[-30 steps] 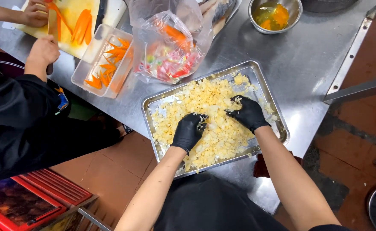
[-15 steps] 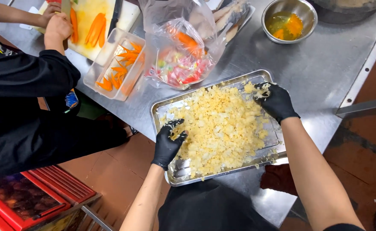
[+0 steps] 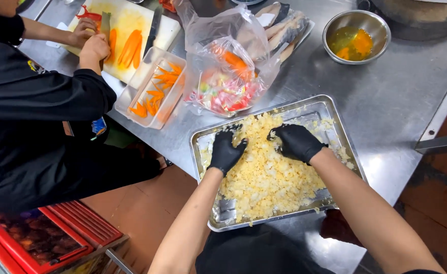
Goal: Mixing and breaking up clumps of cooked rice on a metal tray
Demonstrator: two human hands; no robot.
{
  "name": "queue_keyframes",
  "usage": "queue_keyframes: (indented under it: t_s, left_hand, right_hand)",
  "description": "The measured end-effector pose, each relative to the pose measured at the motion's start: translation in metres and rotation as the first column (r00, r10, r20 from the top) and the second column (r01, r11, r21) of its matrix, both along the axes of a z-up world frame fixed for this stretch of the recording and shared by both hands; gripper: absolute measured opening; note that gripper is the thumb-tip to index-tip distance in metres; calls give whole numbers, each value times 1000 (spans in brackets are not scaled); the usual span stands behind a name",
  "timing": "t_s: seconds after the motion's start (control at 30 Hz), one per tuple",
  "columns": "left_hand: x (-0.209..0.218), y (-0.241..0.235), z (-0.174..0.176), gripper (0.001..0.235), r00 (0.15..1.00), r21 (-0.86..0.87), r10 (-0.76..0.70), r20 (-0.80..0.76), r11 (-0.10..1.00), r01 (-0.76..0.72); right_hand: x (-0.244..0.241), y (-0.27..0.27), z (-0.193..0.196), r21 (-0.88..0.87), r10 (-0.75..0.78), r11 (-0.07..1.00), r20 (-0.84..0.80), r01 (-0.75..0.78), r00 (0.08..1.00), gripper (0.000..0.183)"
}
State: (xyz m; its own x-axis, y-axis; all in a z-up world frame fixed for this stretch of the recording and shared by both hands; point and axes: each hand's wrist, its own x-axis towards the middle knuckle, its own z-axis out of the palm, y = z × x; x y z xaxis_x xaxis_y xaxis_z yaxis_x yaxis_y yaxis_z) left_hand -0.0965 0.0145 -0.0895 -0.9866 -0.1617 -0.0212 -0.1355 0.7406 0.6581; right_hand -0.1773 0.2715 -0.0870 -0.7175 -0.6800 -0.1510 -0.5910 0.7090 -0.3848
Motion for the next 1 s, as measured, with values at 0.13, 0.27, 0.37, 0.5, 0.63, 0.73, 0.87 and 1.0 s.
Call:
queue_keyframes:
  t_s: [0.13, 0.27, 0.37, 0.5, 0.63, 0.73, 0.87, 1.0]
  left_hand:
    - [-51, 31, -25, 77, 985, -41, -113, 131, 992, 119]
    - [-62, 55, 15, 74, 954, -183, -129, 269, 966, 182]
    - [-52, 61, 7, 73, 925, -237, -214, 315, 926, 295]
    - [-8, 63, 49, 51, 876, -302, -381, 296, 833, 464]
    - [30, 35, 61, 45, 879, -241, -430, 206, 849, 471]
    - [37, 10, 74, 18, 968, 115, -227, -105, 964, 238]
    - [34, -28, 39, 37, 979, 287, 137, 151, 942, -176]
    - [36, -44, 15, 72, 811, 57, 258, 525, 940, -336]
  right_hand:
    - [18, 11, 17, -45, -125, 991, 68, 128, 990, 58]
    - [27, 22, -14, 8, -310, 951, 73, 310, 948, 63]
    - [36, 24, -18, 43, -386, 922, 80, 384, 919, 63]
    - [36, 46, -21, 182, -381, 910, 14, 372, 924, 59]
    - [18, 64, 41, 238, -290, 930, 3, 281, 957, 63]
    - [4, 71, 72, 285, -293, 904, -135, 320, 947, 57]
    - [-14, 64, 102, 254, -181, 951, -12, 178, 983, 68]
    - [-29, 38, 101, -58, -288, 941, 384, 335, 877, 70]
